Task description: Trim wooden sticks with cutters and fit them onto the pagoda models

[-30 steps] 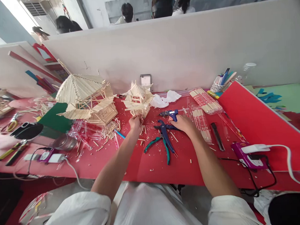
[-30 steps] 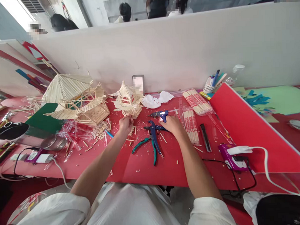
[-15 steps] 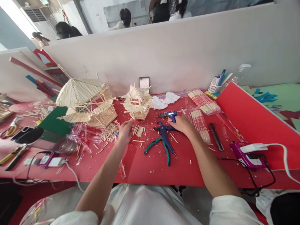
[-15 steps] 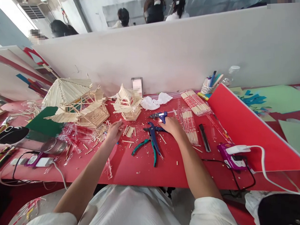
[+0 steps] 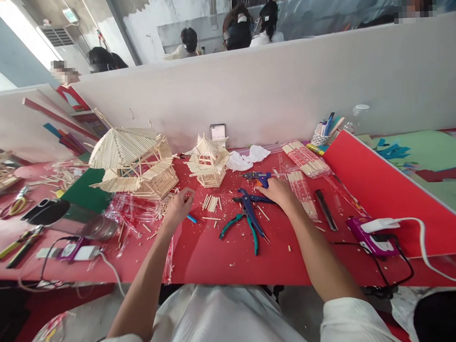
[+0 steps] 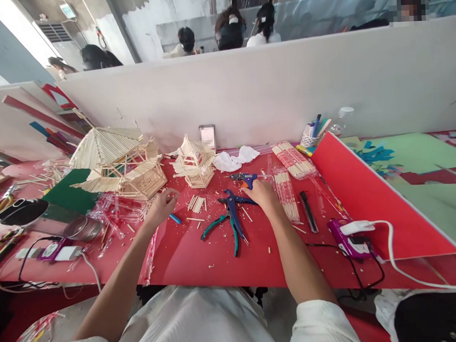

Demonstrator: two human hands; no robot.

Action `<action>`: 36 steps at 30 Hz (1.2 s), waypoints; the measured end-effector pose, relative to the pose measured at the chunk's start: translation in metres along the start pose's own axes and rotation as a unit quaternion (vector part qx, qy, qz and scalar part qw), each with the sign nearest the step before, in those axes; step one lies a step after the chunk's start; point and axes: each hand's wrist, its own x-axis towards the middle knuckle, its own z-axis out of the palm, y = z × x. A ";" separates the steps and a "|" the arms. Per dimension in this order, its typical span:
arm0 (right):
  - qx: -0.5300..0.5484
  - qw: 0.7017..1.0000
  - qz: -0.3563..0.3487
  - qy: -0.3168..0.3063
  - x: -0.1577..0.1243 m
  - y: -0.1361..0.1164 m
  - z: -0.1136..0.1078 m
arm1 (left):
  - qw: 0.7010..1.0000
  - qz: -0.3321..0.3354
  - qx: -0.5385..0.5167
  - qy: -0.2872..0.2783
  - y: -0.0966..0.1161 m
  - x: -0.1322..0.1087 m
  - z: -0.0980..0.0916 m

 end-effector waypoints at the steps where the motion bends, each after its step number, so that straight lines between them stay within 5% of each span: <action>1: -0.001 1.000 0.002 0.001 0.000 0.000 0.000 | 0.999 0.000 0.038 0.005 0.002 0.002 0.000; 9: 0.010 1.000 0.006 0.010 0.000 0.003 -0.002 | 0.990 0.121 0.070 0.012 -0.006 0.017 0.001; 19: 0.011 0.999 0.020 0.037 -0.002 0.009 -0.008 | 0.990 0.074 0.097 -0.075 -0.006 0.036 0.004; 29: 0.008 0.998 0.017 0.055 -0.011 -0.014 -0.027 | 0.977 0.047 0.193 -0.075 0.001 0.040 0.038; 36: 0.026 0.999 0.003 0.030 -0.026 -0.033 -0.034 | 0.978 0.053 0.188 -0.076 -0.001 0.041 0.040</action>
